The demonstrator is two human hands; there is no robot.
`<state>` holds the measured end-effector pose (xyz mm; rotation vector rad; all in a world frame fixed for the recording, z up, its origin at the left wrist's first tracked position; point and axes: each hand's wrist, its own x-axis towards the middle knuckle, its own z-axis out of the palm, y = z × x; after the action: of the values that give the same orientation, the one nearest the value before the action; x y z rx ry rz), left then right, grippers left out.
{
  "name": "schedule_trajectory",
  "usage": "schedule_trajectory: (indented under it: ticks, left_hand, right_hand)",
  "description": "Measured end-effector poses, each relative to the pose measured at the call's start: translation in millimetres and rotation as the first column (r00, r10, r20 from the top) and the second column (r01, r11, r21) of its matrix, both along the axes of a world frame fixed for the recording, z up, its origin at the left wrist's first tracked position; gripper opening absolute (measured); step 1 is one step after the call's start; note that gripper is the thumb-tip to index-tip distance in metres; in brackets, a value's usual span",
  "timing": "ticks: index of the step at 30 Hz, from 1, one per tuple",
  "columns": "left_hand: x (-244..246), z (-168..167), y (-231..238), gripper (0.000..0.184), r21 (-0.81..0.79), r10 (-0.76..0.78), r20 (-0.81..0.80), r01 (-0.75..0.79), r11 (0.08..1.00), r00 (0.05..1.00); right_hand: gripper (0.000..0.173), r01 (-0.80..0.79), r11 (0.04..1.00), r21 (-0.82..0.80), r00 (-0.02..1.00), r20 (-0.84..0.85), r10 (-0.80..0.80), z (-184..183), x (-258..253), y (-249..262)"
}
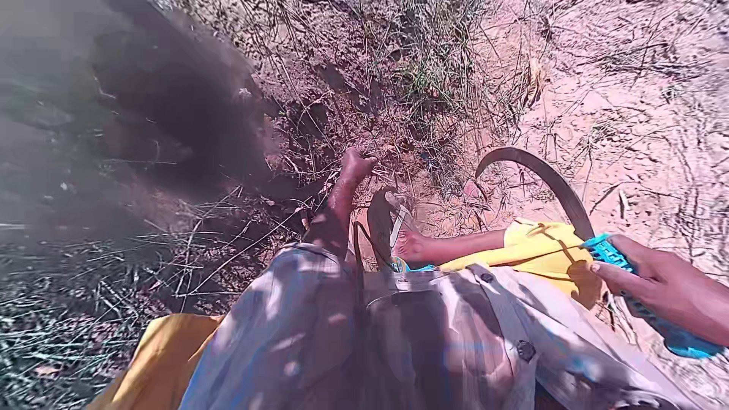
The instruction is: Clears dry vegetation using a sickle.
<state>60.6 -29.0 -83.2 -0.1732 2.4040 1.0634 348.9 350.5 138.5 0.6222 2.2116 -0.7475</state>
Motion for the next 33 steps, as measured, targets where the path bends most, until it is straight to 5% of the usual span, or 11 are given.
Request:
schedule_trajectory:
  ticks: [4, 8, 11, 15, 22, 28, 33]
  left_hand:
    - [-17, 39, -9, 0.030, -0.167, -0.149, 0.028, 0.151, 0.974, 0.989]
    - [-29, 98, -65, 0.031, -0.365, -0.247, 0.154, 0.288, 0.886, 0.957]
    - [-26, 120, -113, 0.034, -0.347, -0.091, 0.098, 0.120, 0.930, 0.991]
    - [-15, 87, -130, 0.061, -0.399, 0.130, -0.067, -0.146, 0.905, 0.989]
    - [26, -13, -34, 0.117, -0.451, 0.085, -0.081, -0.112, 0.885, 0.993]
    - [43, -26, -36, 0.086, -0.461, -0.018, -0.137, -0.048, 0.886, 0.990]
    - [28, 6, -79, 0.044, -0.227, 0.280, -0.129, -0.303, 0.925, 0.951]
  right_hand:
    - [0.038, 0.249, 0.968, -0.019, 0.935, -0.257, -0.246, -23, 14, 8]
    - [0.039, 0.165, 0.957, -0.238, 0.867, -0.427, -0.256, -41, -20, -35]
    - [0.031, 0.060, 0.912, -0.406, 0.839, -0.474, -0.267, -49, -75, -75]
    - [0.029, -0.024, 0.870, -0.492, 0.842, -0.480, -0.248, -79, -130, -127]
    - [0.034, -0.011, 0.956, -0.292, 0.929, -0.357, -0.098, -119, -123, -128]
    - [0.034, 0.019, 0.963, -0.268, 0.938, -0.328, -0.109, -127, -132, -128]
    - [0.039, -0.111, 0.973, -0.201, 0.942, -0.335, 0.038, -130, -133, -129]
